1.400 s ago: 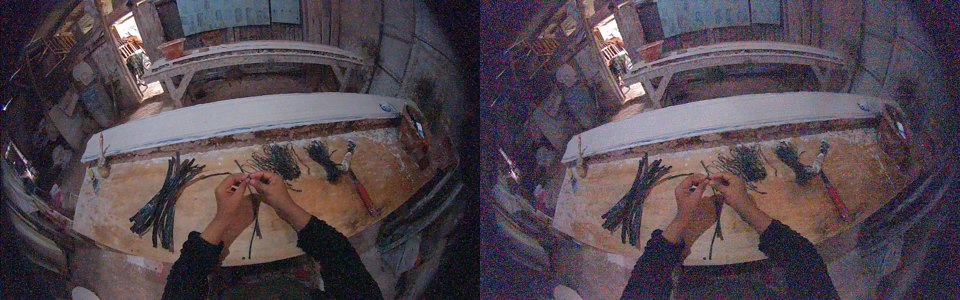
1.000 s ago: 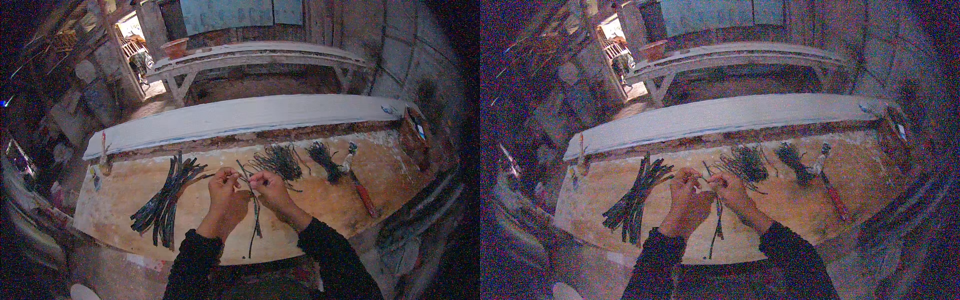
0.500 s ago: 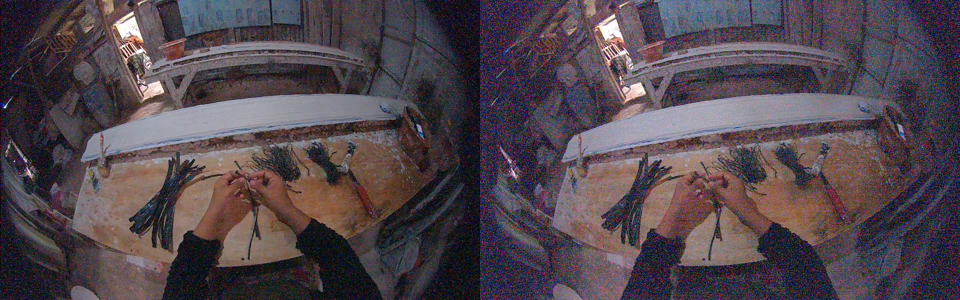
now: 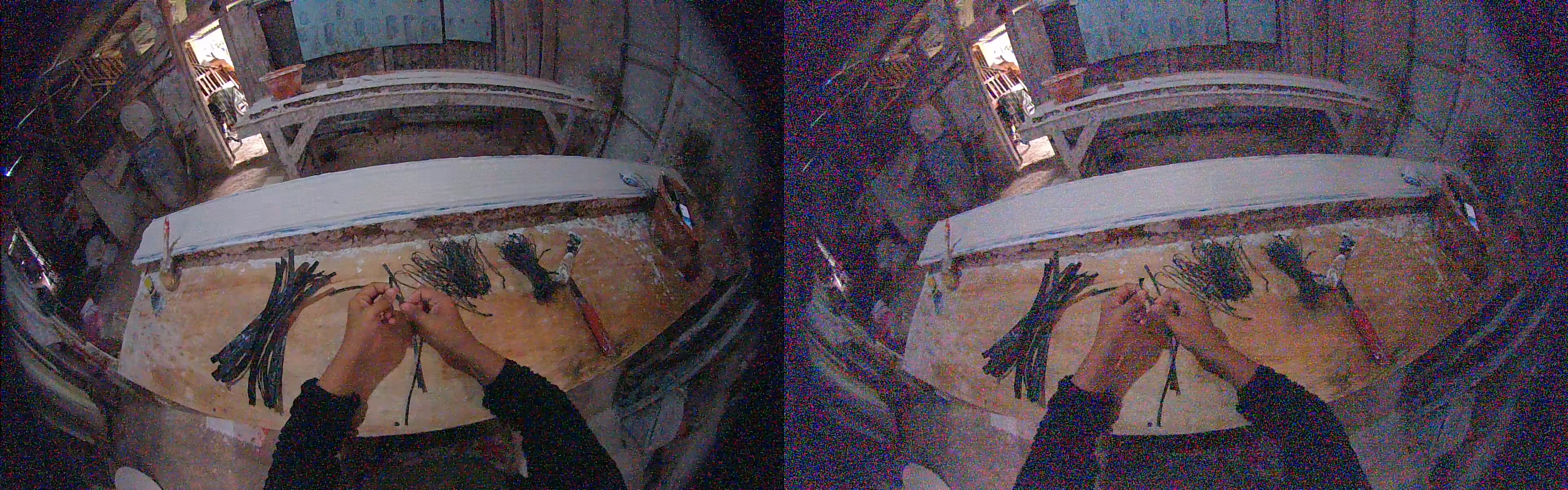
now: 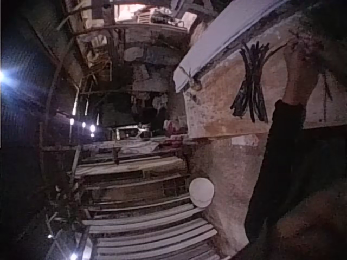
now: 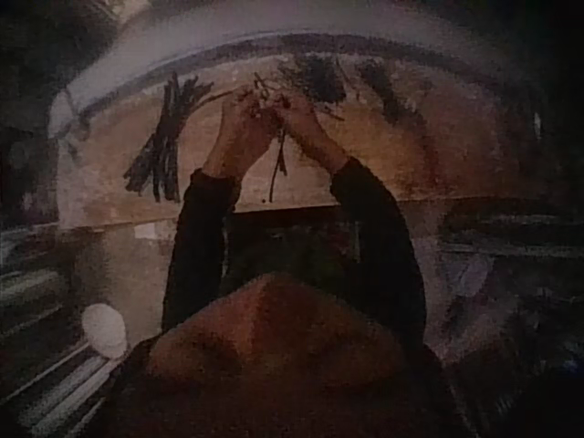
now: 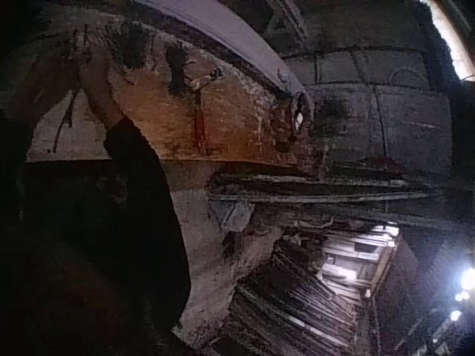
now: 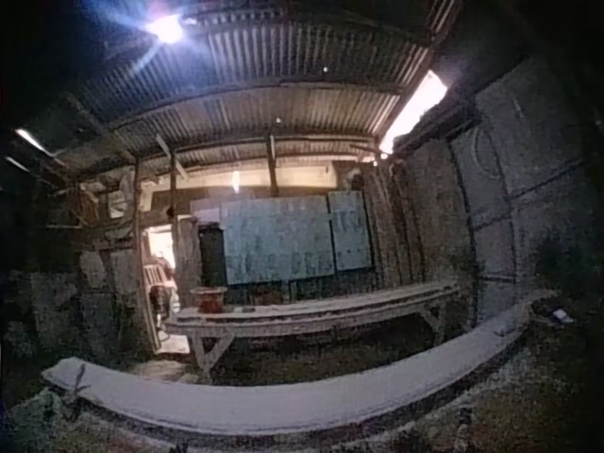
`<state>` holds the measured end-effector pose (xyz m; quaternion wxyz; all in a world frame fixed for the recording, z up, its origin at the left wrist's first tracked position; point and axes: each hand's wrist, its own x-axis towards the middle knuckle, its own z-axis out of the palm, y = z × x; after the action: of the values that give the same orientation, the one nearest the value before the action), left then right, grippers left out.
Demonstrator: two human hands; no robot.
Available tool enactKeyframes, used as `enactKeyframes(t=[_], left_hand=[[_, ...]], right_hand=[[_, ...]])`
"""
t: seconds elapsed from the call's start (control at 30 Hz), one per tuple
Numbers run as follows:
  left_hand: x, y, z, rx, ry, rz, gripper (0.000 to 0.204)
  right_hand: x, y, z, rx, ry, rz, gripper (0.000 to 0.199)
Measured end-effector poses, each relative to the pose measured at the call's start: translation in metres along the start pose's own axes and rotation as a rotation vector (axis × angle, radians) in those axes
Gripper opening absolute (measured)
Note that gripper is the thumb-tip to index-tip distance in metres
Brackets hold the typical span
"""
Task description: The person separates black cables by hand on a wooden workbench, pulling apart strands and organizing them into smaller bundles. The hands repeatedly pick up, untangle, and lay down the cables throughout the clip.
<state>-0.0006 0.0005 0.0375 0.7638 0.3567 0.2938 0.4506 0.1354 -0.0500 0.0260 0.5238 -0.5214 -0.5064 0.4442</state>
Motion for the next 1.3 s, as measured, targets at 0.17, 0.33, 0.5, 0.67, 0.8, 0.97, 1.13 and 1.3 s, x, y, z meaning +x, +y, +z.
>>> enactKeyframes(t=[0.17,0.33,0.5,0.67,0.8,0.97,1.13,1.3], left_hand=[[0.005,-0.002,-0.017,-0.025,-0.013,-0.006,0.009],[-0.034,0.036,0.045,-0.119,0.003,-0.095,0.016],[-0.030,0.031,0.034,-0.080,-0.215,-0.217,0.022],[-0.012,0.011,0.015,-0.168,-0.227,-0.361,0.022],[-0.009,0.012,0.008,-0.255,-0.185,-0.396,0.020],[-0.026,0.020,0.033,-0.077,-0.088,-0.248,0.024],[-0.012,0.004,0.015,-0.178,-0.218,-0.174,0.023],[-0.023,0.016,0.033,-0.224,-0.161,-0.184,0.019]], right_hand=[[0.001,-0.012,0.002,0.089,-0.078,0.107,0.011],[0.007,-0.010,-0.013,0.537,-0.099,0.200,0.009],[0.024,0.028,-0.024,0.835,-0.017,0.124,0.011],[0.011,-0.008,-0.022,0.758,0.088,0.206,0.011],[0.014,-0.003,-0.023,0.756,0.097,0.145,0.012],[0.014,0.000,-0.023,0.786,0.081,0.116,0.012],[0.015,-0.002,-0.018,0.667,0.089,0.150,0.019],[0.007,-0.006,-0.013,0.515,0.030,0.200,0.027]])
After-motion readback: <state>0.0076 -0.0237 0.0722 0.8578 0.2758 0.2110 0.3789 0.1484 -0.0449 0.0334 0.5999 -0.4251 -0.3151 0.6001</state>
